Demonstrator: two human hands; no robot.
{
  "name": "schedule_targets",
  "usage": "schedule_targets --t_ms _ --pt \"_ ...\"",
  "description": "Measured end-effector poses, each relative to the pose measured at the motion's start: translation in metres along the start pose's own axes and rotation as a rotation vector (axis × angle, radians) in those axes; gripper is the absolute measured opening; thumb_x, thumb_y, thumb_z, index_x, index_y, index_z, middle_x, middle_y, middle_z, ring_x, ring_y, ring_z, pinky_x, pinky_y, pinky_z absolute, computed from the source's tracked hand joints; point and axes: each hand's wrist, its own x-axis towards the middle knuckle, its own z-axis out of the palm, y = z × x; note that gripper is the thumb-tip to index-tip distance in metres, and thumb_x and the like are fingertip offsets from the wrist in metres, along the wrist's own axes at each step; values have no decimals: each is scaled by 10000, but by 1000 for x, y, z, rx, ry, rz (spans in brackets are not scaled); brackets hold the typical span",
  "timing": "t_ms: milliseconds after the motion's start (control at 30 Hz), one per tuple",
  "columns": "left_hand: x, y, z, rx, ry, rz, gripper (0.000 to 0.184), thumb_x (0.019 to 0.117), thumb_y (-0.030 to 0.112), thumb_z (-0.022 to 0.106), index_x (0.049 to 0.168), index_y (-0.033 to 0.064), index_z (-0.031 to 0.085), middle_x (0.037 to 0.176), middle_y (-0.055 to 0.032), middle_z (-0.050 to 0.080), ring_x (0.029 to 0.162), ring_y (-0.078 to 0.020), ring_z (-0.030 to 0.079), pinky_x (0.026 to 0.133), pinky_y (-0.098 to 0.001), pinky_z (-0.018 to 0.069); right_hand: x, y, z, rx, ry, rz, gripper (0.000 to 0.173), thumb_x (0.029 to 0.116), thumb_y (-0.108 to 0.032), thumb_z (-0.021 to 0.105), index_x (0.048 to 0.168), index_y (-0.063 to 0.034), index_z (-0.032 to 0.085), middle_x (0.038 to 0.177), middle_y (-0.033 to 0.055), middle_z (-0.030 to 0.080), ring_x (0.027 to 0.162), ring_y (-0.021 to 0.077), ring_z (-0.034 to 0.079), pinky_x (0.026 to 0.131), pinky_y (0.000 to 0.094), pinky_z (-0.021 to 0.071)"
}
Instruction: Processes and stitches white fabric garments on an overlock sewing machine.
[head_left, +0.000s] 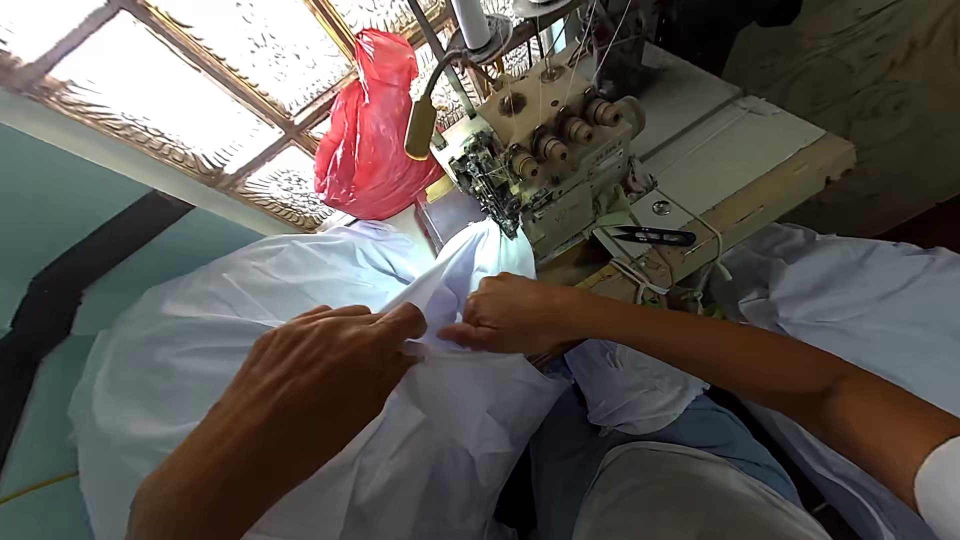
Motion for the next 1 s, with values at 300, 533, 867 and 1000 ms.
schedule_targets --t_ms 300,533,867,1000 --pt "31 10 15 -617 -76 422 333 1051 342 465 858 227 711 1070 125 708 1323 -91 533 1206 -393 340 -77 -23 6 55 336 -377 185 915 -174 688 819 -21 731 666 41 644 616 82 590 546 232 412" --pt "11 -43 7 -213 124 77 420 1014 347 464 763 112 703 862 -32 690 1007 -265 656 973 -572 438 -31 47 -16 29 326 -534 144 811 -126 792 804 8 740 962 143 728 987 248 690 877 389 540" --pt "-26 -92 26 -985 452 38 232 990 284 606 857 143 734 1041 3 741 1151 -208 661 1136 -454 447 -3 131 -23 -164 476 -368 131 884 98 625 907 48 744 1017 194 724 1002 317 696 911 423 553" --pt "-7 -94 24 -1029 510 -94 211 1020 228 534 1060 225 741 1052 133 724 1047 -45 672 1049 -342 518 -7 127 -24 -123 460 -419 77 858 82 677 866 42 744 901 183 724 927 306 705 862 407 557"
